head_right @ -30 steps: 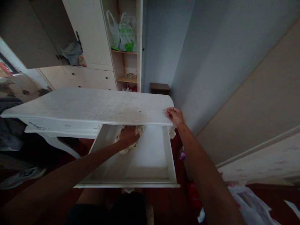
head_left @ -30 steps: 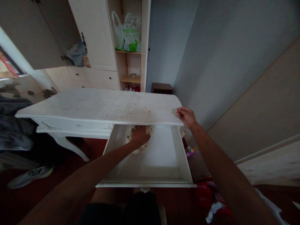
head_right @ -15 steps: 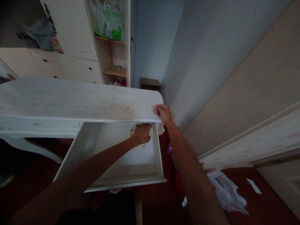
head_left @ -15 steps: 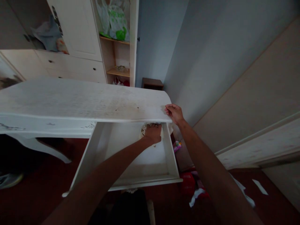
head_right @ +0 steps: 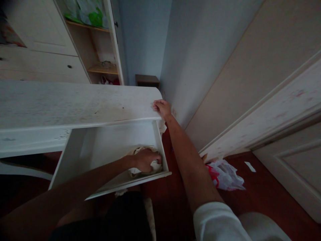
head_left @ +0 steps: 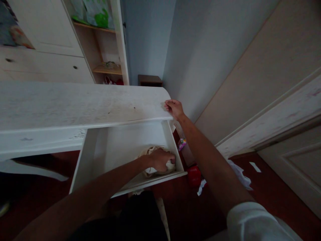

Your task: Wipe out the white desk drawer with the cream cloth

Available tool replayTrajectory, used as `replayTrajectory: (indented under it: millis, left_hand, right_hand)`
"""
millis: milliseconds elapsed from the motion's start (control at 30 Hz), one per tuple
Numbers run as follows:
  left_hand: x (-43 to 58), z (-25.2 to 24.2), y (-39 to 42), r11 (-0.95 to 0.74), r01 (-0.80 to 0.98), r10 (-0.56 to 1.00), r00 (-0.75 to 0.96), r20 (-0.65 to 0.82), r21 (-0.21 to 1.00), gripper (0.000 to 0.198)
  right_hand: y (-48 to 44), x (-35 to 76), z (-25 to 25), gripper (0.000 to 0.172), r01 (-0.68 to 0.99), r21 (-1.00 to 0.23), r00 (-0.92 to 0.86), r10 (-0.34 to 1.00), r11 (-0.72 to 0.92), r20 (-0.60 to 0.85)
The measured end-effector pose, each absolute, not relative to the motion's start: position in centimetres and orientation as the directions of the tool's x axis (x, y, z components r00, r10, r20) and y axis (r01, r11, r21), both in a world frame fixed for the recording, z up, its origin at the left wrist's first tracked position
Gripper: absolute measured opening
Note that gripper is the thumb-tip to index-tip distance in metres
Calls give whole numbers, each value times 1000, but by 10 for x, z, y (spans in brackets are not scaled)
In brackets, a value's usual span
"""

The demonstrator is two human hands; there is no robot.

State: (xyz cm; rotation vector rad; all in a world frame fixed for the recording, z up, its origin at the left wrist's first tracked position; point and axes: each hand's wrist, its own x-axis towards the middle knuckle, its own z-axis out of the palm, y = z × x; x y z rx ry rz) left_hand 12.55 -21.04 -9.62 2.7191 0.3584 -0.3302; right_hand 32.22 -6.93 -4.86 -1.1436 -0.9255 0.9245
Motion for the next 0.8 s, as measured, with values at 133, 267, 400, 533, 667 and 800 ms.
replayTrajectory:
  millis: [133,267,400,533,667,800]
  left_hand:
    - [126,-89,-219,-894,286,180,934,-308,344,53]
    - [111,-91,-217,-883,274,175,946,-273,381,52]
    - [67,-98,-213,-839,342,237,930,-281,424,52]
    - [4,-90,-205,-750,487,305,855,-419,448,60]
    - [-49,-75,-203,-680,613,390,766,-511,401,58]
    - [-71,-72,-210,-697,594,411,790,-456,401,57]
  right_hand:
    - [-66,323,-49,25,-109,-983,367,925,145,96]
    - [-67,323,-49,26,-46,-989,357,927,141,116]
    - [-70,323,-48,26,-16,-988,346,928,153,138]
    - [-71,324,-50,27,-14,-988,344,929,152,138]
    - [-70,325,-51,24,-10,-988,355,924,157,143]
    - [-73,324,-51,21,4,-989,383,913,147,137]
